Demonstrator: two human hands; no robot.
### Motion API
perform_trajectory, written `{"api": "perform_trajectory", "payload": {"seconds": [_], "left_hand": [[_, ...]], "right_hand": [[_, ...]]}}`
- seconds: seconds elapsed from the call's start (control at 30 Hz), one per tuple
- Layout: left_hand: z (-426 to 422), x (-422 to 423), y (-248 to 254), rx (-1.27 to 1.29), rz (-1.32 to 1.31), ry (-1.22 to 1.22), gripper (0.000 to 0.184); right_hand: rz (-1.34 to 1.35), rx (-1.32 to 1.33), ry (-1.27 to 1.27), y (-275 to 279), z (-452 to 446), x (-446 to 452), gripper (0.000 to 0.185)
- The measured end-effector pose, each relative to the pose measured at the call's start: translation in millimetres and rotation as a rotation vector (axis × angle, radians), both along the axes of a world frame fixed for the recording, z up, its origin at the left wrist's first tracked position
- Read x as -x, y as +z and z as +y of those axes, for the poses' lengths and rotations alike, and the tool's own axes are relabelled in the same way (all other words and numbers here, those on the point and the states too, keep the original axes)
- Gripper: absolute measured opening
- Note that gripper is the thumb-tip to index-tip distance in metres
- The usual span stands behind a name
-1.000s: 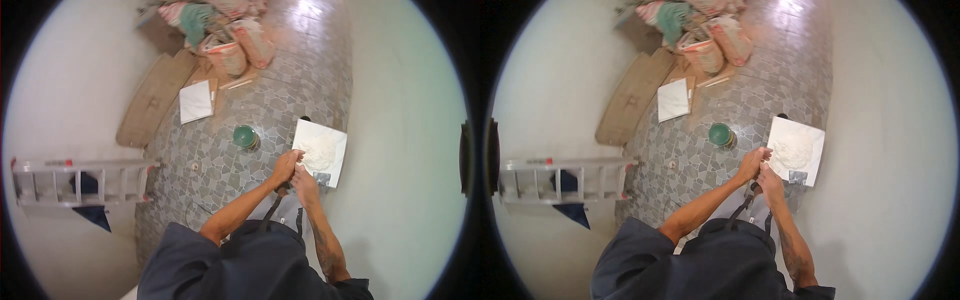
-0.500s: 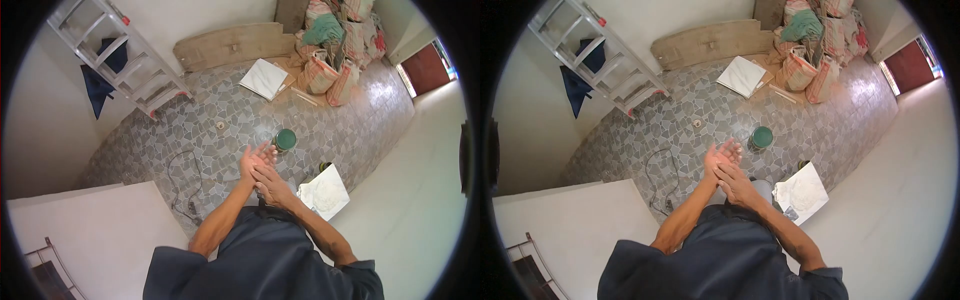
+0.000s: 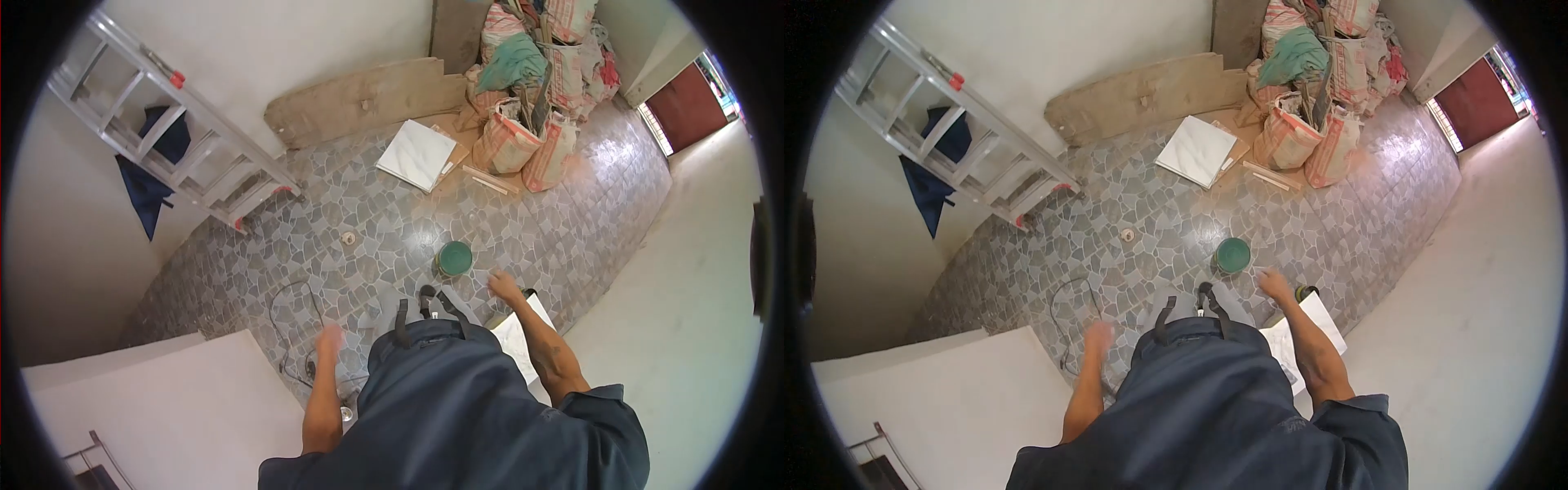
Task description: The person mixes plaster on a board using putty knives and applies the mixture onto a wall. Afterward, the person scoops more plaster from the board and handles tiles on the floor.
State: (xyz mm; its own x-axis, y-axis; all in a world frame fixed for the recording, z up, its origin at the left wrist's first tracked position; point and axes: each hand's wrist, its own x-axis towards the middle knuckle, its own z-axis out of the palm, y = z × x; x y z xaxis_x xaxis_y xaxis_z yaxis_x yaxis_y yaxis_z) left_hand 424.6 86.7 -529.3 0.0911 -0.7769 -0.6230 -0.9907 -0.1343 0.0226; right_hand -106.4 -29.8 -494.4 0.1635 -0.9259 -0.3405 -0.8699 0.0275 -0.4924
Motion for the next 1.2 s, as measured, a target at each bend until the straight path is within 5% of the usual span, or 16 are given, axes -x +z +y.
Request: {"api": "perform_trajectory", "payload": {"seconds": [0.03,0.07,0.1,0.2,0.27,0.43,0.57,0.6,0.63,0.7,0.77,0.8,1.0,1.2], "left_hand": [[52,-27,-63,0.051,-0.048,-0.34,0.024],[73,-16,-28,-0.041,0.046,-0.29,0.022],[85,-3,-11,-0.155,0.05,-0.21,0.024],[109,22,7,-0.453,0.072,0.044,0.028],[101,33,11,-0.518,0.124,0.126,0.027],[8,29,-17,-0.307,0.34,0.01,0.025],[-155,-4,-44,0.006,0.294,-0.665,0.022],[-202,-4,-47,-0.089,0.166,-0.42,0.018],[-241,-30,-57,0.238,0.299,-0.627,0.016],[-312,-57,-43,0.386,1.06,-0.024,0.021],[-393,-52,-20,0.137,1.357,0.778,0.03],[-431,-47,0,0.026,1.26,1.123,0.036],[-515,-29,15,0.026,1.276,0.978,0.037],[-446,-42,-74,-0.264,1.272,1.082,0.036]], "right_hand": [[0.174,0.066,0.135,-26,14,36,0.015],[0.336,0.143,0.259,-53,27,72,0.018],[0.325,-0.093,0.109,-79,50,103,0.017],[-0.374,-0.626,-0.896,-47,102,113,0.019],[-0.438,-0.667,-1.225,-28,125,104,0.021],[-0.509,-0.741,-1.338,-1,120,77,0.032],[-0.598,-0.553,-1.299,46,48,32,0.033],[-0.612,-0.51,-1.266,53,29,24,0.033],[-0.629,-0.467,-1.236,62,9,17,0.032],[-0.633,-0.4,-1.174,71,-26,13,0.031],[-0.648,-0.327,-1.132,76,-49,11,0.032],[-0.671,-0.315,-1.131,79,-57,11,0.032],[-0.619,-0.375,-1.259,72,-51,2,0.034],[-0.672,-0.564,-1.517,55,-27,-21,0.032]]}}
